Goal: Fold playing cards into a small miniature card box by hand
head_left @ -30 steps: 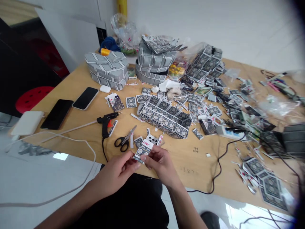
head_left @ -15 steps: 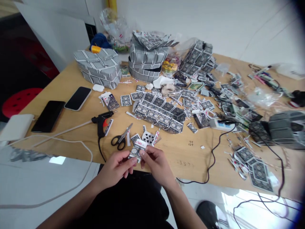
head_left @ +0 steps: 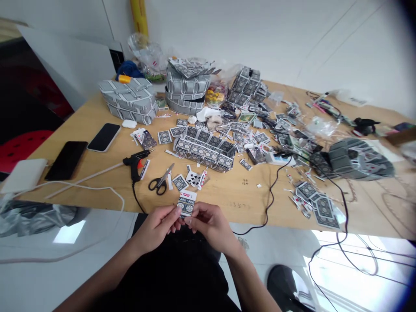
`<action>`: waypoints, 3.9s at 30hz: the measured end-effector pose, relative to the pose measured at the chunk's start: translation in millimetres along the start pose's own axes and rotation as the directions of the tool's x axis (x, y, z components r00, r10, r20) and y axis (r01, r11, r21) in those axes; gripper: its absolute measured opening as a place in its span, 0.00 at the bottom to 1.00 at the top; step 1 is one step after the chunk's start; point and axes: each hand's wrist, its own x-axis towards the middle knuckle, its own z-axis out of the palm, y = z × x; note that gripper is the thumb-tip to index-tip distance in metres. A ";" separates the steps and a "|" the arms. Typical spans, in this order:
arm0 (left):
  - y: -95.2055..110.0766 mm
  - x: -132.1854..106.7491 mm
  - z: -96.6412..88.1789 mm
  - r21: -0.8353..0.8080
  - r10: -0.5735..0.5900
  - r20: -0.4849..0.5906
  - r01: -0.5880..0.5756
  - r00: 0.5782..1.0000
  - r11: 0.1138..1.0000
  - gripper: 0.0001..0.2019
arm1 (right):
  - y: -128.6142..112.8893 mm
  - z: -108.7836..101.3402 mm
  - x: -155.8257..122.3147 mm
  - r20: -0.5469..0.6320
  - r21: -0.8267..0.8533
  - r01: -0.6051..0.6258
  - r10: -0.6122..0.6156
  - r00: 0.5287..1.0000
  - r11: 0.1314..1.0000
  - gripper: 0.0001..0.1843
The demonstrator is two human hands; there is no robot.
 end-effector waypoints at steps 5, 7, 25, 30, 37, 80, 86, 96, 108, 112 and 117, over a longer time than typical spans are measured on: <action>8.8 4.3 3.4 0.119 0.046 0.030 -0.049 0.999 0.992 0.29 | -3.1 -7.8 -6.8 -0.008 -0.002 0.004 -0.004 1.000 1.000 0.22; 10.0 6.3 6.7 0.130 0.054 0.016 -0.055 0.998 0.990 0.29 | -3.7 -11.3 -4.3 -0.024 0.040 0.050 -0.049 0.998 0.998 0.22; 3.2 42.7 -12.6 0.159 0.100 -0.157 -0.074 0.983 0.984 0.09 | 10.9 -22.8 43.6 -0.081 -0.012 0.070 -0.071 0.994 0.997 0.13; 8.0 47.0 -16.1 0.151 0.121 -0.161 -0.097 0.980 0.984 0.07 | 8.7 -21.2 49.4 -0.090 -0.017 0.056 -0.058 0.994 0.998 0.14; 7.9 52.1 -22.3 0.163 0.139 -0.150 -0.114 0.979 0.980 0.04 | 9.0 -18.0 53.9 -0.109 -0.036 0.066 -0.069 0.992 0.997 0.11; 10.2 56.7 -31.4 0.362 0.481 -0.123 -0.412 0.868 0.836 0.11 | 9.3 -8.0 60.1 -0.144 -0.475 0.267 -0.374 0.916 0.838 0.06; 5.5 48.5 -30.8 0.345 0.374 -0.232 -0.284 0.898 0.895 0.12 | 12.2 -7.5 54.2 -0.087 -0.526 0.401 -0.516 0.852 0.750 0.10; 25.2 53.2 -33.9 0.462 0.554 -0.100 -0.455 0.826 0.761 0.12 | 8.6 -9.2 52.7 -0.076 -0.479 0.402 -0.493 0.866 0.780 0.09; 16.9 52.7 -29.9 0.500 0.611 -0.157 -0.471 0.776 0.727 0.15 | 6.4 -8.6 59.2 -0.156 -0.214 0.252 -0.288 0.945 0.944 0.07; 16.0 49.0 -31.4 0.396 0.523 -0.130 -0.439 0.842 0.806 0.12 | 3.8 -11.1 59.6 -0.100 -0.357 0.341 -0.399 0.911 0.869 0.07; 18.0 46.8 -36.5 0.078 0.154 -0.139 -0.144 0.978 0.987 0.07 | -1.1 -14.9 60.4 -0.020 -0.435 0.326 -0.371 0.928 0.839 0.07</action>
